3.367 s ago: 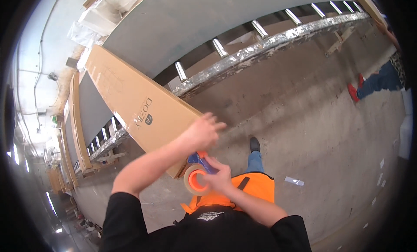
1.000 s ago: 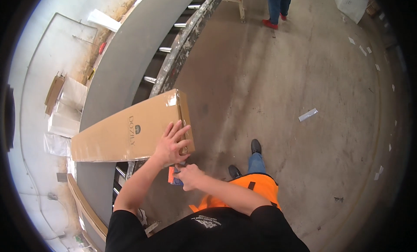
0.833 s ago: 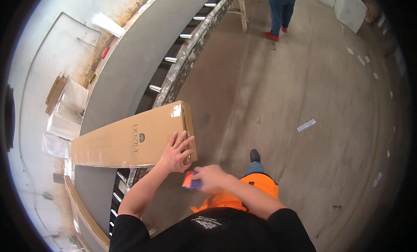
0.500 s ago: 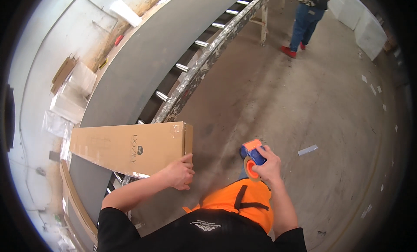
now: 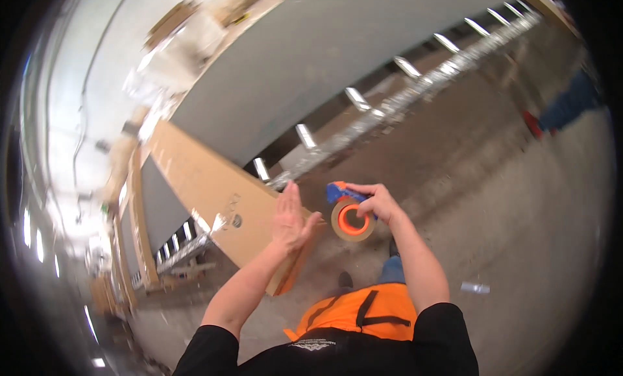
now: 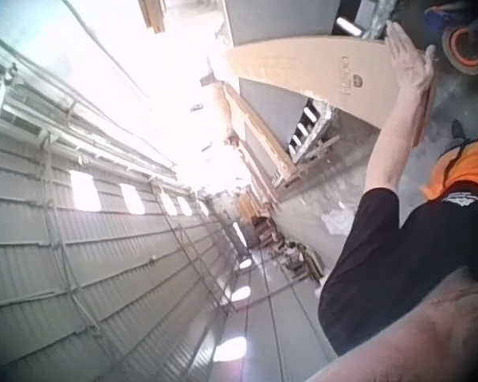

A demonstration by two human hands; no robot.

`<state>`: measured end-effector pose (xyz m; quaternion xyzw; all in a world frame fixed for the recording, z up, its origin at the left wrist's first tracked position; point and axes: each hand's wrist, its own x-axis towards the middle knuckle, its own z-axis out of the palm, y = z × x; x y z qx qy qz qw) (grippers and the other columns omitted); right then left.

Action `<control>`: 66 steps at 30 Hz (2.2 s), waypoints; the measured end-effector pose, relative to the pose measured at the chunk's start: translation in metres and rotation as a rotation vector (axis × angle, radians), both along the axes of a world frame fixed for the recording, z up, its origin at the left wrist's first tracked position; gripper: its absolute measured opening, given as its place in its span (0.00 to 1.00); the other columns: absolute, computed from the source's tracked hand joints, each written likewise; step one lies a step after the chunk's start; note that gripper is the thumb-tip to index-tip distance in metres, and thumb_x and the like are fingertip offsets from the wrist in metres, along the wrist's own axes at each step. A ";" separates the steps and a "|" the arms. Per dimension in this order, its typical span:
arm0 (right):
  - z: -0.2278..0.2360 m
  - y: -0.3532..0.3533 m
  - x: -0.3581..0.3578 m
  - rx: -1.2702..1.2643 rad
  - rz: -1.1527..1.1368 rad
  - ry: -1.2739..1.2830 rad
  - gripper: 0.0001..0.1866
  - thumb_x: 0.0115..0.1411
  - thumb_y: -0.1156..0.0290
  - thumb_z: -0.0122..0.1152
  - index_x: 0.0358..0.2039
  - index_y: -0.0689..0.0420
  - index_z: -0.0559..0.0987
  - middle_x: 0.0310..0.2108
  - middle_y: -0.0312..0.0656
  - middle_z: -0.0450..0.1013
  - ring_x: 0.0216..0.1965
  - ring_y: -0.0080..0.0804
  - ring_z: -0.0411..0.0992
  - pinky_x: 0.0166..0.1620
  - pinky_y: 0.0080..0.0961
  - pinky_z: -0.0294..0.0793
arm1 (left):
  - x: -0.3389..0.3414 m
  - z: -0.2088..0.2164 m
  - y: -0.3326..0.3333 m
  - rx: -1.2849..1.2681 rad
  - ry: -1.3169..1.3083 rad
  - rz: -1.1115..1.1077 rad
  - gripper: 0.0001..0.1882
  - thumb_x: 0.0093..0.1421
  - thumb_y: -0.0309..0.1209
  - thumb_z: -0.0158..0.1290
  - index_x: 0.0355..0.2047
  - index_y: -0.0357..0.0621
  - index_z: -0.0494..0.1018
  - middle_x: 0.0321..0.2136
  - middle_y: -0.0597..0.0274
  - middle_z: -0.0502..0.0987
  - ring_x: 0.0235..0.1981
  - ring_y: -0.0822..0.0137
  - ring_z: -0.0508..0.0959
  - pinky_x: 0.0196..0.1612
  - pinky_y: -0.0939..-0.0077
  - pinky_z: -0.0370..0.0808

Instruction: The person applies adhesive tape to a large cardboard box on a conveyor belt, then places white foam panels inside the box before closing and taping it shut.

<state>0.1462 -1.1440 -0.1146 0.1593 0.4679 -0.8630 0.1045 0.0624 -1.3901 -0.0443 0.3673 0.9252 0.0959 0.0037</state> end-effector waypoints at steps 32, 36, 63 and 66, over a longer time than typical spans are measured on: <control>0.006 -0.026 0.137 1.404 0.550 -0.387 0.38 0.38 0.52 0.65 0.56 0.36 0.76 0.60 0.38 0.67 0.55 0.43 0.72 0.54 0.38 0.74 | 0.014 0.012 -0.178 1.016 -0.058 0.790 0.27 0.56 0.33 0.61 0.54 0.33 0.71 0.52 0.46 0.74 0.55 0.48 0.72 0.60 0.56 0.67; 0.010 0.025 0.232 1.356 0.269 -0.997 0.33 0.41 0.53 0.65 0.53 0.38 0.78 0.52 0.41 0.74 0.53 0.44 0.74 0.52 0.37 0.76 | 0.071 -0.034 -0.304 1.115 -0.460 1.311 0.48 0.51 0.59 0.62 0.65 0.44 0.60 0.67 0.43 0.53 0.65 0.42 0.58 0.65 0.39 0.57; 0.018 -0.124 0.446 0.565 -0.667 -1.218 0.26 0.43 0.72 0.68 0.48 0.57 0.82 0.44 0.48 0.79 0.41 0.38 0.79 0.46 0.34 0.79 | -0.064 0.175 0.207 0.624 -0.878 -0.679 0.59 0.49 0.45 0.69 0.72 0.45 0.44 0.59 0.48 0.70 0.61 0.55 0.70 0.64 0.60 0.65; -0.022 -0.090 0.439 0.662 -0.706 -1.178 0.27 0.45 0.73 0.67 0.50 0.56 0.80 0.45 0.47 0.78 0.42 0.38 0.78 0.47 0.34 0.78 | -0.086 0.117 0.117 0.421 -0.751 -0.371 0.54 0.50 0.48 0.68 0.69 0.41 0.53 0.57 0.52 0.73 0.60 0.57 0.72 0.63 0.62 0.66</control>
